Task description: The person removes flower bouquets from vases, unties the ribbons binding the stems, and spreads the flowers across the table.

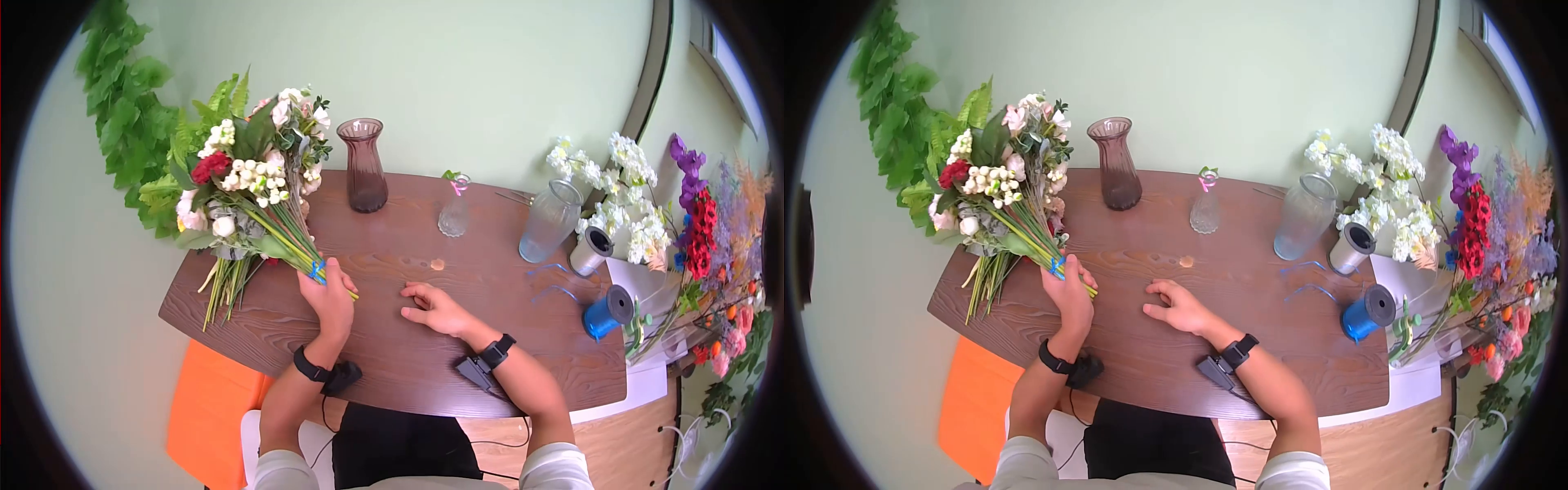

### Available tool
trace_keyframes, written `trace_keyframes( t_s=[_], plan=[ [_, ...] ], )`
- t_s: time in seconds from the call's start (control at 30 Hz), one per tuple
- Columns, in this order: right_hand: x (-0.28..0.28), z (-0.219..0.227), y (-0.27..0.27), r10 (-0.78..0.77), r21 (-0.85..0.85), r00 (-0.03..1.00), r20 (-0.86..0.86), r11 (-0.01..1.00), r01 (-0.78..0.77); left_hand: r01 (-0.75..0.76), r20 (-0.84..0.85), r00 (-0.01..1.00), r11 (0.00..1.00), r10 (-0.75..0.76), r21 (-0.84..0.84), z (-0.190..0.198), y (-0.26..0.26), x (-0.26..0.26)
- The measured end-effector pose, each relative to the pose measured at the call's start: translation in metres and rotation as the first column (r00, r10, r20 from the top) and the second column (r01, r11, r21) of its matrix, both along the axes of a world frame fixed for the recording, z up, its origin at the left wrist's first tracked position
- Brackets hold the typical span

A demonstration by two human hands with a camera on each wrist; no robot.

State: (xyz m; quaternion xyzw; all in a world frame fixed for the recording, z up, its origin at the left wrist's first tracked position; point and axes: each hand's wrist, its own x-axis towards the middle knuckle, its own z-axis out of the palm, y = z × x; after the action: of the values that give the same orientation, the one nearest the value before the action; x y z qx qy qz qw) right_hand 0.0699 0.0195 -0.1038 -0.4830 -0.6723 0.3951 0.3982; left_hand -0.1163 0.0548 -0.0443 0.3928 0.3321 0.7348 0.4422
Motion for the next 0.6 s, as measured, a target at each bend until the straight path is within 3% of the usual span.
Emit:
trace_keyframes(
  t_s=[0.07,0.1,0.17,0.23,0.3,0.37,0.4,0.43,0.47,0.53,0.6],
  plan=[
    [0.001,0.012,-0.004,0.026,-0.196,0.988,-0.155,0.979,-0.056,0.005,-0.034,0.999,1.0,-0.004,0.001,0.009,-0.014,0.012],
    [0.001,0.019,-0.006,0.026,-0.197,0.986,-0.163,0.979,-0.058,0.011,-0.046,0.999,0.999,-0.009,0.052,0.013,-0.02,0.022],
    [0.002,0.039,-0.009,0.019,-0.203,0.925,-0.379,0.974,-0.104,0.016,-0.058,0.998,0.994,-0.01,0.104,0.017,-0.023,0.037],
    [0.004,0.06,-0.015,0.029,-0.134,0.904,-0.427,0.986,-0.095,0.078,-0.104,0.993,0.956,-0.051,0.281,0.018,-0.023,0.051],
    [0.008,0.078,-0.024,0.051,0.05,0.852,-0.521,0.998,-0.029,0.129,-0.087,0.99,0.953,-0.109,0.273,0.015,-0.026,0.062],
    [0.008,0.092,-0.034,0.03,0.084,0.859,-0.512,0.996,0.015,0.096,-0.26,0.965,0.899,0.021,0.428,0.008,-0.028,0.073],
    [0.006,0.094,-0.037,0.03,0.186,0.907,-0.419,0.981,0.053,0.113,-0.306,0.951,0.884,0.036,0.454,0.005,-0.032,0.077],
    [0.004,0.096,-0.042,0.019,0.285,0.946,-0.322,0.955,0.078,0.118,-0.307,0.951,0.892,0.024,0.436,-0.002,-0.036,0.081],
    [0.001,0.1,-0.047,0.007,0.267,0.946,-0.323,0.96,0.084,0.134,-0.293,0.956,0.88,0.006,0.456,-0.012,-0.038,0.084],
    [-0.003,0.109,-0.054,-0.023,0.557,0.999,0.045,0.83,-0.006,0.116,-0.293,0.955,0.835,0.056,0.537,-0.028,-0.038,0.091],
    [-0.006,0.108,-0.059,-0.043,0.495,0.998,0.053,0.869,0.011,0.158,-0.276,0.961,0.844,-0.013,0.513,-0.038,-0.044,0.085]
  ],
)
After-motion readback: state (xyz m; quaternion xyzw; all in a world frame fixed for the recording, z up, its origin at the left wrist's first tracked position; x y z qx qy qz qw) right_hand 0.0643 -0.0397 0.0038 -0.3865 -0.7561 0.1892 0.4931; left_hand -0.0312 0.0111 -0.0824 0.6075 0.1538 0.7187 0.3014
